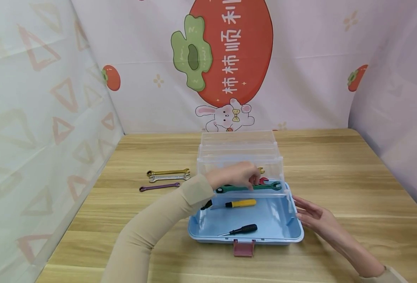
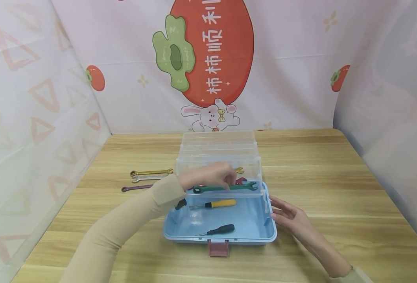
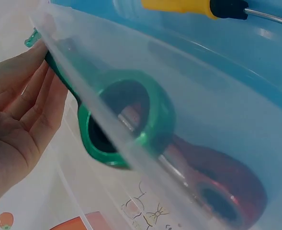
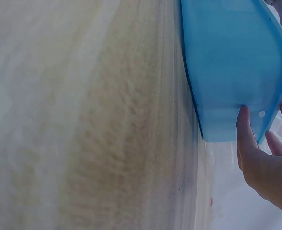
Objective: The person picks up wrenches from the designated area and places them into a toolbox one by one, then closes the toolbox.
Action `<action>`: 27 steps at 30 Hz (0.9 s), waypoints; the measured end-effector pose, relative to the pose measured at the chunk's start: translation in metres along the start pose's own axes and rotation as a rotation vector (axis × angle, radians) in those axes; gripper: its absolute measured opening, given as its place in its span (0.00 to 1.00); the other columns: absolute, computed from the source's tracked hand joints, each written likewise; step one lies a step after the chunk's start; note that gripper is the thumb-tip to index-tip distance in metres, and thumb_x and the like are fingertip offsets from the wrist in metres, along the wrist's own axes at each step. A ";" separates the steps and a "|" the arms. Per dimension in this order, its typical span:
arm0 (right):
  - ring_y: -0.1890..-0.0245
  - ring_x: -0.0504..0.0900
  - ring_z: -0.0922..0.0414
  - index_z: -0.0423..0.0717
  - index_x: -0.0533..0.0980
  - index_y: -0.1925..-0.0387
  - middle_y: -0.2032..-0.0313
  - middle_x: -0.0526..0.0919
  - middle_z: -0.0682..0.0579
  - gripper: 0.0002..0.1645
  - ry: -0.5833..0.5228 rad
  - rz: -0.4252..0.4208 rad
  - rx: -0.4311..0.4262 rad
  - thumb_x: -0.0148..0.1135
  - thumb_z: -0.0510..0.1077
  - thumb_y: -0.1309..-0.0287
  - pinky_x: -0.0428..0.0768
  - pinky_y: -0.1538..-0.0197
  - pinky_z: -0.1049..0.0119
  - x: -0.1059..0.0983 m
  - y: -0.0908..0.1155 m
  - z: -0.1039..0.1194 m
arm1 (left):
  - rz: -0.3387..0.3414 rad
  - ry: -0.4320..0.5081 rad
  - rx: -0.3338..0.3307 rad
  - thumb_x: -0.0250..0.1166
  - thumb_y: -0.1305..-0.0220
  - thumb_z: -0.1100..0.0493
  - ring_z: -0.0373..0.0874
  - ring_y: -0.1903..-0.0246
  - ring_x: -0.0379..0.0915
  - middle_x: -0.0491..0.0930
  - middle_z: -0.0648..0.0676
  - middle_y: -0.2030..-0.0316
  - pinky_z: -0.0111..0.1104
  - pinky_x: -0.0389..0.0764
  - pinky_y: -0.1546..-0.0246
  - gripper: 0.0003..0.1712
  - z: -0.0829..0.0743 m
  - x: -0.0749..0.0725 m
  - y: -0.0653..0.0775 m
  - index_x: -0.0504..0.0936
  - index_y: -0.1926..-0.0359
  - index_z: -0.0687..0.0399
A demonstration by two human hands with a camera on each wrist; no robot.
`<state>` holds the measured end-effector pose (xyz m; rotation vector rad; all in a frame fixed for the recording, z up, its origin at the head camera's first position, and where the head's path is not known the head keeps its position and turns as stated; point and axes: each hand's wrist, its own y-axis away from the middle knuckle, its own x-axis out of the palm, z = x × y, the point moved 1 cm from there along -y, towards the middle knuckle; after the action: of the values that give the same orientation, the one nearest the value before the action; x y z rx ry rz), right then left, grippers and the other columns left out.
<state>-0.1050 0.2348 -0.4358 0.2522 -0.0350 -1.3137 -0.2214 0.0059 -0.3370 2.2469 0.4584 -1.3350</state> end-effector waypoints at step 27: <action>0.54 0.71 0.75 0.39 0.52 0.35 0.39 0.58 0.35 0.37 0.018 0.001 0.004 0.54 0.43 0.42 0.74 0.55 0.72 -0.001 0.000 -0.001 | 0.041 -0.061 -0.051 0.64 0.48 0.63 0.38 0.68 0.69 0.79 0.49 0.67 0.20 0.70 0.64 0.09 -0.001 0.007 -0.002 0.82 0.63 0.57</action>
<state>-0.1054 0.2356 -0.4363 0.2673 -0.0219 -1.3105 -0.2183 0.0082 -0.3428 2.1566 0.4176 -1.3514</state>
